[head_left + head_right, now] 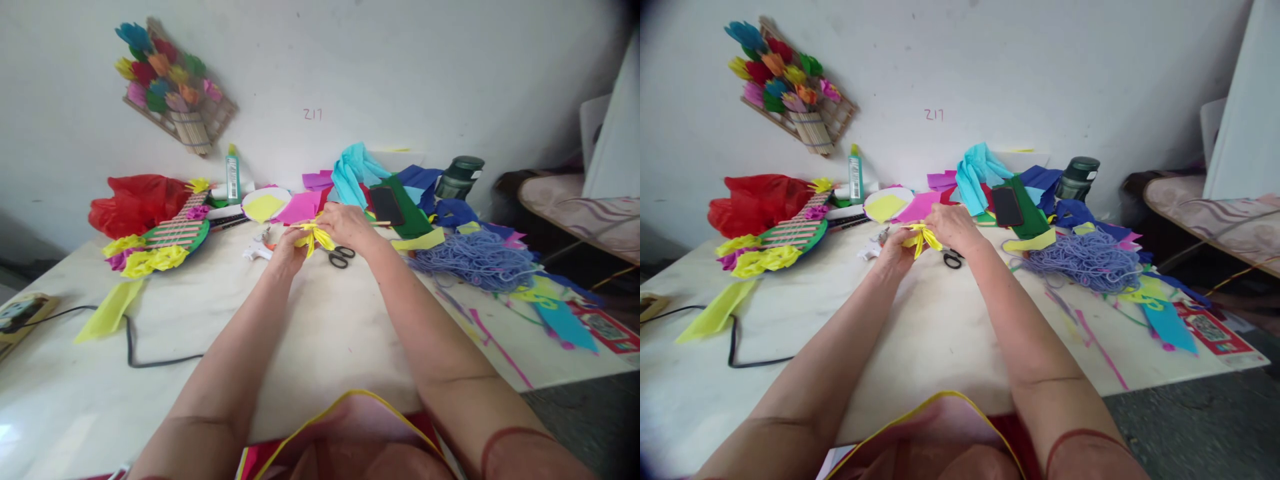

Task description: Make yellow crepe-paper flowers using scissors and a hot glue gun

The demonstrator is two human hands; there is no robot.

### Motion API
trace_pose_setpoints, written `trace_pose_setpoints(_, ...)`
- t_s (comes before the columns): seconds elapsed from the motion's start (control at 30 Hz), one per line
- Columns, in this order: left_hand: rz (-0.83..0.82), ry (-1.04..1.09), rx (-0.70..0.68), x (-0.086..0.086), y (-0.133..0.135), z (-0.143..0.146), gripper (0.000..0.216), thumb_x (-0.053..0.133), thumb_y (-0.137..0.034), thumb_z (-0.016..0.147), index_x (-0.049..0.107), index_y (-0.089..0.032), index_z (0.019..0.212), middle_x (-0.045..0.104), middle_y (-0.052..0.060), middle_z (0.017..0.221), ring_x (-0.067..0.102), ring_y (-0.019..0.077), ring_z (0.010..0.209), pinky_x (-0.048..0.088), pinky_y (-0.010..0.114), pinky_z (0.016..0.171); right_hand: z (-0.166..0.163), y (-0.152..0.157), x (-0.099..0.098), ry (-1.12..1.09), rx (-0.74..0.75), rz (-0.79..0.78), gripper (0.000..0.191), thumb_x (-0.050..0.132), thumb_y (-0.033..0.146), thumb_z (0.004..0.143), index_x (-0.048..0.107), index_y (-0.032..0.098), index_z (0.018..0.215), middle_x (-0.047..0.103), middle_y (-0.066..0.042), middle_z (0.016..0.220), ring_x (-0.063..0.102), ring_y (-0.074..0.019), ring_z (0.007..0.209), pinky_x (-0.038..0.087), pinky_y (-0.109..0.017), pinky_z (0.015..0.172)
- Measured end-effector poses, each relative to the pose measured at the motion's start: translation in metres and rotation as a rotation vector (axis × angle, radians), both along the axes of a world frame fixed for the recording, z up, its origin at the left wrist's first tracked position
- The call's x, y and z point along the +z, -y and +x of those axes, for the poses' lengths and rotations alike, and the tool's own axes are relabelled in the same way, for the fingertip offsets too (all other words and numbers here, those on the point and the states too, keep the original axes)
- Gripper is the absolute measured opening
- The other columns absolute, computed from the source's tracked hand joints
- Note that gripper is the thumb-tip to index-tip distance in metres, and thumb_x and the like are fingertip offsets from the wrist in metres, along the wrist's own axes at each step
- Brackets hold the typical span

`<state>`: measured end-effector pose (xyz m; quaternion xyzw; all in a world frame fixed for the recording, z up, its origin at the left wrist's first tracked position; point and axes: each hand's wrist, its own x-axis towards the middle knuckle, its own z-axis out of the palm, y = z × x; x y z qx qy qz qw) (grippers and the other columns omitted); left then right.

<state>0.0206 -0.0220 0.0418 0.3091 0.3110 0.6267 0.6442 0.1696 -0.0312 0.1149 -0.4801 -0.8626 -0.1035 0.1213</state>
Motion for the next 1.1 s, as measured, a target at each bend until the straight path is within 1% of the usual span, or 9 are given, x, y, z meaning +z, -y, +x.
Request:
trace_pose_setpoints(0.2,-0.021,0.037,0.008,0.002,-0.002,0.000,0.014,0.064,-0.020,0.069,0.068,-0.015,0.082,0.071,0.007,0.081,0.070,0.0257,0.092,0.059,0.040,0.081,0.002,-0.001,-0.001,-0.014,0.009,0.015,0.037,0.041,0.033,0.099,0.075,0.024,0.111,0.068,-0.009,0.110,0.060,-0.0197,0.088,0.033,-0.031,0.069)
trace_pose_setpoints(0.3,0.002,0.037,0.021,0.001,-0.003,0.000,0.013,0.069,-0.021,0.070,0.067,-0.017,0.082,0.071,0.006,0.083,0.070,0.0241,0.091,0.059,0.039,0.081,0.003,-0.002,0.000,-0.015,0.011,0.006,0.037,0.041,0.033,0.099,0.074,0.026,0.113,0.068,-0.009,0.110,0.061,-0.0197,0.089,0.034,-0.030,0.070)
trace_pose_setpoints(0.4,0.024,0.034,0.021,0.001,-0.004,0.000,0.016,0.075,-0.023,0.070,0.066,-0.017,0.082,0.071,0.005,0.083,0.070,0.0230,0.090,0.060,0.038,0.081,0.003,-0.001,0.001,-0.036,0.012,0.009,0.036,0.042,0.032,0.099,0.071,0.027,0.118,0.069,-0.008,0.111,0.062,-0.0207,0.091,0.035,-0.030,0.072)
trace_pose_setpoints(0.5,0.030,0.015,0.040,0.002,-0.004,0.000,0.020,0.079,-0.025,0.068,0.065,-0.018,0.082,0.070,0.004,0.082,0.070,0.0225,0.090,0.060,0.037,0.079,0.003,0.000,0.000,-0.079,0.003,0.018,0.035,0.044,0.028,0.097,0.068,0.022,0.122,0.069,-0.009,0.114,0.063,-0.0216,0.096,0.037,-0.031,0.074)
trace_pose_setpoints(0.57,0.032,0.009,0.051,0.002,-0.004,-0.001,0.023,0.081,-0.026,0.067,0.064,-0.018,0.080,0.070,0.004,0.080,0.070,0.0225,0.089,0.060,0.037,0.078,0.003,-0.002,-0.001,-0.100,-0.001,0.024,0.034,0.045,0.027,0.097,0.068,0.019,0.120,0.070,-0.010,0.115,0.063,-0.0218,0.097,0.037,-0.031,0.075)
trace_pose_setpoints(0.7,0.057,0.020,0.052,0.000,-0.006,-0.003,0.022,0.081,-0.027,0.067,0.063,-0.018,0.077,0.069,0.003,0.077,0.070,0.0218,0.088,0.058,0.036,0.080,0.005,-0.005,-0.004,-0.117,0.009,0.044,0.031,0.044,0.026,0.097,0.070,0.018,0.111,0.070,-0.009,0.113,0.063,-0.0208,0.092,0.037,-0.031,0.073)
trace_pose_setpoints(0.8,0.075,0.018,0.058,-0.001,-0.007,-0.005,0.019,0.079,-0.026,0.071,0.064,-0.018,0.078,0.070,0.003,0.077,0.069,0.0228,0.090,0.057,0.036,0.082,0.007,-0.005,-0.003,-0.114,0.009,0.054,0.030,0.044,0.024,0.096,0.071,0.017,0.108,0.069,-0.009,0.112,0.063,-0.0201,0.091,0.036,-0.030,0.072)
trace_pose_setpoints(0.9,0.063,0.004,0.067,0.000,-0.007,-0.006,0.018,0.080,-0.025,0.070,0.066,-0.018,0.080,0.071,0.004,0.077,0.069,0.0230,0.090,0.057,0.034,0.081,0.009,-0.004,-0.001,-0.110,-0.003,0.056,0.029,0.045,0.024,0.095,0.071,0.016,0.106,0.068,-0.010,0.113,0.062,-0.0199,0.091,0.036,-0.031,0.072)
trace_pose_setpoints(1.1,0.035,0.006,0.113,-0.001,-0.009,-0.008,0.022,0.082,-0.025,0.065,0.067,-0.018,0.078,0.070,0.002,0.074,0.070,0.0179,0.075,0.060,0.032,0.075,0.016,-0.006,0.002,-0.122,-0.031,0.050,0.025,0.050,0.027,0.094,0.072,0.018,0.101,0.069,-0.009,0.112,0.062,-0.0200,0.093,0.035,-0.030,0.070)
